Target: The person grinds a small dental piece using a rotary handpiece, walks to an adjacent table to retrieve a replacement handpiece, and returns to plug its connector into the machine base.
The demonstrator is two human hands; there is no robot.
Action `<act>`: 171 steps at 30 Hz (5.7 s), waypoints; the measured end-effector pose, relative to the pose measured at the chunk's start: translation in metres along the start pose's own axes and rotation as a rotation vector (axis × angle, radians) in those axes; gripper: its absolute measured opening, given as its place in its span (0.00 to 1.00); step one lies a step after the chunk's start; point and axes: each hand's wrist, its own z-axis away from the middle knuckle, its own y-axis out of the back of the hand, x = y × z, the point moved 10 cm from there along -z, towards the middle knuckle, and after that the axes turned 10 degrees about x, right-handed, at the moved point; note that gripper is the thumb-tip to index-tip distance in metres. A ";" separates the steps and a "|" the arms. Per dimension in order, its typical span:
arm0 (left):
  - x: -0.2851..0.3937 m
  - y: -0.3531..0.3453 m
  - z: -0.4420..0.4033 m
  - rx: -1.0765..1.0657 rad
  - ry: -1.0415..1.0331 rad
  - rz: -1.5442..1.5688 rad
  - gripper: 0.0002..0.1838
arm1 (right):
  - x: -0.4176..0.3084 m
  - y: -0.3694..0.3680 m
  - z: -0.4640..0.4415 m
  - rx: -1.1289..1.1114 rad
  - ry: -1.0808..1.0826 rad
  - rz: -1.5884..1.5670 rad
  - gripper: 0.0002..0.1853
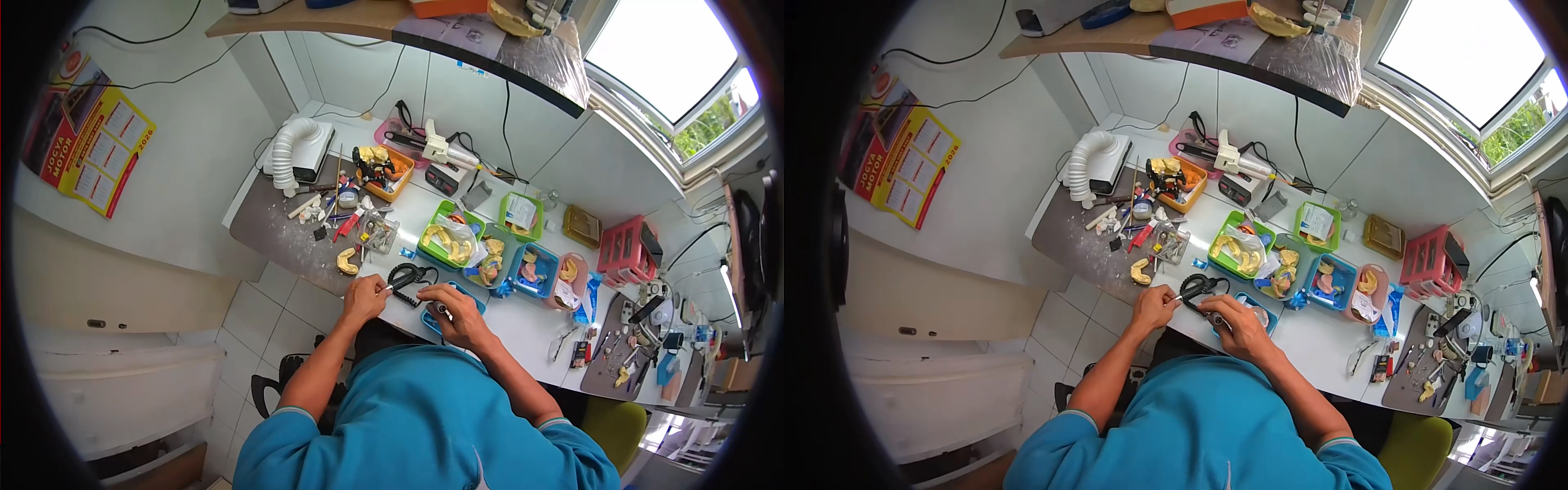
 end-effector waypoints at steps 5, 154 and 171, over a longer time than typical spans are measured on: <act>-0.012 0.069 0.026 -0.123 0.151 0.181 0.13 | -0.038 -0.011 -0.015 0.021 0.066 -0.024 0.16; 1.244 -1.452 0.993 -1.345 -0.381 0.111 0.16 | 0.190 1.527 1.507 1.423 -1.205 0.595 0.17; 1.241 -1.487 0.935 -0.688 -0.895 0.099 0.12 | 0.482 1.575 1.455 0.736 -0.653 1.206 0.29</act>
